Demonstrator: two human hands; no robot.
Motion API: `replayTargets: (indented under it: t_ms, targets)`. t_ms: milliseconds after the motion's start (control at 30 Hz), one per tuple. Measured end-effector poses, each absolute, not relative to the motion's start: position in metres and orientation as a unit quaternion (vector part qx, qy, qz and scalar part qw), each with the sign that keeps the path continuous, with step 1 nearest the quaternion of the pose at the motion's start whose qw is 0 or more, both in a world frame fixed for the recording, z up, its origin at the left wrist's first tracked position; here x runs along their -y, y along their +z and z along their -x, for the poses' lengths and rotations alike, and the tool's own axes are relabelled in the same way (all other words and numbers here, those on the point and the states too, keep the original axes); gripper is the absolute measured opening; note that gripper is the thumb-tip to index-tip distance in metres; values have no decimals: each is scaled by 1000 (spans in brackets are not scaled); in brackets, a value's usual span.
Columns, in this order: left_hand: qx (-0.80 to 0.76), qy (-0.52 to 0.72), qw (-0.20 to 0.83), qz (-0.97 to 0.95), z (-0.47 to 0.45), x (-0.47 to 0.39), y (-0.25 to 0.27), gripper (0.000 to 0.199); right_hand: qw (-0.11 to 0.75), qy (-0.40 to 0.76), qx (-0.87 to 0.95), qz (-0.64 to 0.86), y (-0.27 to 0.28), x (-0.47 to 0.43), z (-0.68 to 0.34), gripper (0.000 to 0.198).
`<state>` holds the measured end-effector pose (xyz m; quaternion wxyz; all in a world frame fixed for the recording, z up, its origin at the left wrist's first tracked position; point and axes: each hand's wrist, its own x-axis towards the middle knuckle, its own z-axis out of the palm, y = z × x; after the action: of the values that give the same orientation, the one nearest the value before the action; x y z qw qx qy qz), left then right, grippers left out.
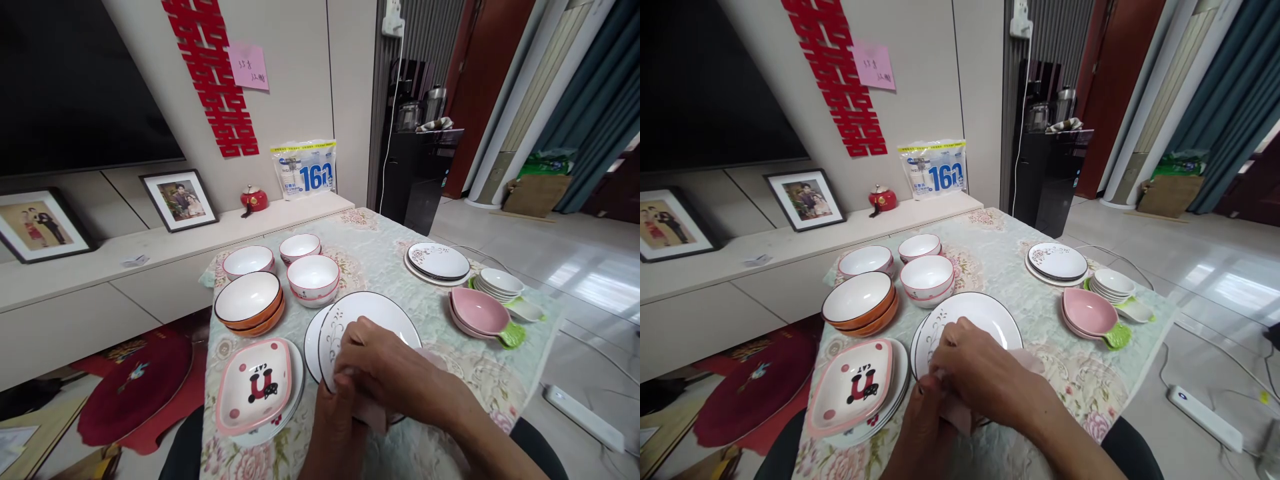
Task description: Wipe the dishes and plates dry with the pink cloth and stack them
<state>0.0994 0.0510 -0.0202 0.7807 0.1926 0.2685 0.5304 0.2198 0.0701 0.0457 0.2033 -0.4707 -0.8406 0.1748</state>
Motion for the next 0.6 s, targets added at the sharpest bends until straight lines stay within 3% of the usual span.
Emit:
replayTargets:
  t_ms: [100,233,367,467,600]
  targets:
    - [-294,508,783,-206,-97,-53,-23,65,221,132,837,482,43,-73,-225,22]
    - [-331,462,797,-204,-98,-51,-26,68,327,-25,797,507,33,-85,-232,20]
    - [-343,493,783,-164,-102,-47,-21,63,398,-122,736,534,29,-93,-247,22]
    - [-366,535,749,-138,-102,-49,-17,61,413,-81,702,575,29,-94,-261,25]
    - [-383,567,721,-104,-97,-55,-20,68,355,55,679,640,31,-93,-271,24]
